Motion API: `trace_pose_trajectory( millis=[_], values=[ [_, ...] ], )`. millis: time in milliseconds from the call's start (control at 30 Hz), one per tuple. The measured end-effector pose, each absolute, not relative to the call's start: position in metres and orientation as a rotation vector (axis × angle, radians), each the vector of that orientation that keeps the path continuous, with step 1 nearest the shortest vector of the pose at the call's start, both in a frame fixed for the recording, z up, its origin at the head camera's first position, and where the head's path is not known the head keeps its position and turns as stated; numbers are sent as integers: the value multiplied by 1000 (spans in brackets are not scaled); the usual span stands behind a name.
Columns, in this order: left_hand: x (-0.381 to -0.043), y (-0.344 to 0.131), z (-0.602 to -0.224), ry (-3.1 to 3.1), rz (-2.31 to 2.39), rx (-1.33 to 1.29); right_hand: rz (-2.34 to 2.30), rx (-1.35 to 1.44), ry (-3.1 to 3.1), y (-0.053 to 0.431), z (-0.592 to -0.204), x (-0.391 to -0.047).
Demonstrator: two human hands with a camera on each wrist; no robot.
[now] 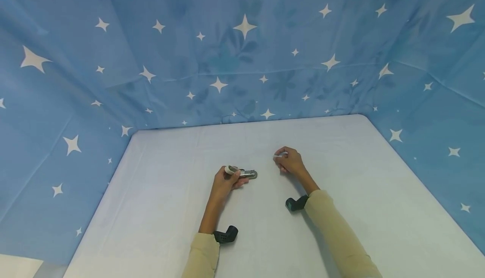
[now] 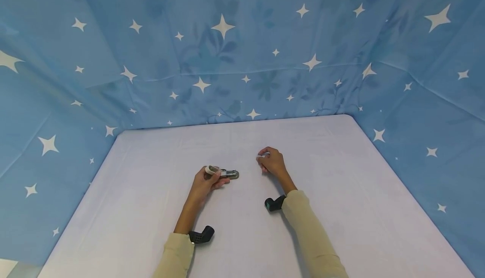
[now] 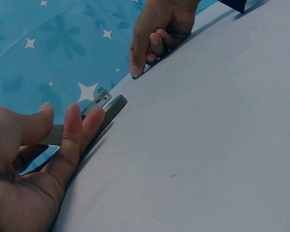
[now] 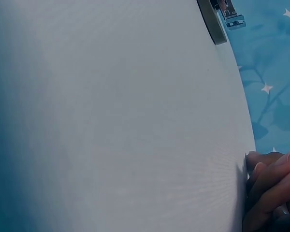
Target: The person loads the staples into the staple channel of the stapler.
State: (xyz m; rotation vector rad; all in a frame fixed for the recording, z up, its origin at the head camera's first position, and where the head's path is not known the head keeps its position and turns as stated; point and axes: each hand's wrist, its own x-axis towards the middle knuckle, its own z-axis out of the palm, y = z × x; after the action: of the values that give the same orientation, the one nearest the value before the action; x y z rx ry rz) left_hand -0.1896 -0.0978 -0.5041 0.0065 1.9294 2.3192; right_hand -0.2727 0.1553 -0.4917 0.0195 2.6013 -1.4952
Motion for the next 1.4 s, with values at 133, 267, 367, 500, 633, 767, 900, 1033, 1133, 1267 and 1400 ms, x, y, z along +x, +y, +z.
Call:
trace_pose_trajectory(
  millis=[133, 267, 367, 500, 633, 767, 900, 1033, 1133, 1267, 1400],
  values=[
    [-191, -98, -505, 1943, 2319, -5, -1498, 20, 2598, 155, -491, -273],
    [-190, -97, -504, 1949, 2324, -16, -1500, 32, 2571, 156, -491, -274],
    [-189, -96, -504, 1937, 2334, -14, -1495, 36, 2565, 157, -492, -275],
    [-188, -95, -505, 1938, 2326, 15, -1484, 44, 2581, 159, -494, -275],
    [-187, -95, -507, 1947, 2317, 30, -1486, 42, 2595, 161, -496, -273],
    [-187, -96, -507, 1966, 2316, 10, -1524, 33, 2593, 159, -496, -271],
    [-187, -96, -505, 1980, 2318, -3, -1555, 28, 2580, 158, -494, -271],
    [-188, -97, -504, 1989, 2314, 2, -1574, -5, 2560, 158, -493, -272],
    [-187, -97, -503, 1989, 2302, 1, -1592, -46, 2535, 160, -494, -270],
    [-187, -96, -503, 1970, 2304, -15, -1626, -72, 2492, 161, -495, -266],
    [-187, -96, -503, 1975, 2304, -10, -1650, -71, 2493, 161, -494, -263]
  ],
)
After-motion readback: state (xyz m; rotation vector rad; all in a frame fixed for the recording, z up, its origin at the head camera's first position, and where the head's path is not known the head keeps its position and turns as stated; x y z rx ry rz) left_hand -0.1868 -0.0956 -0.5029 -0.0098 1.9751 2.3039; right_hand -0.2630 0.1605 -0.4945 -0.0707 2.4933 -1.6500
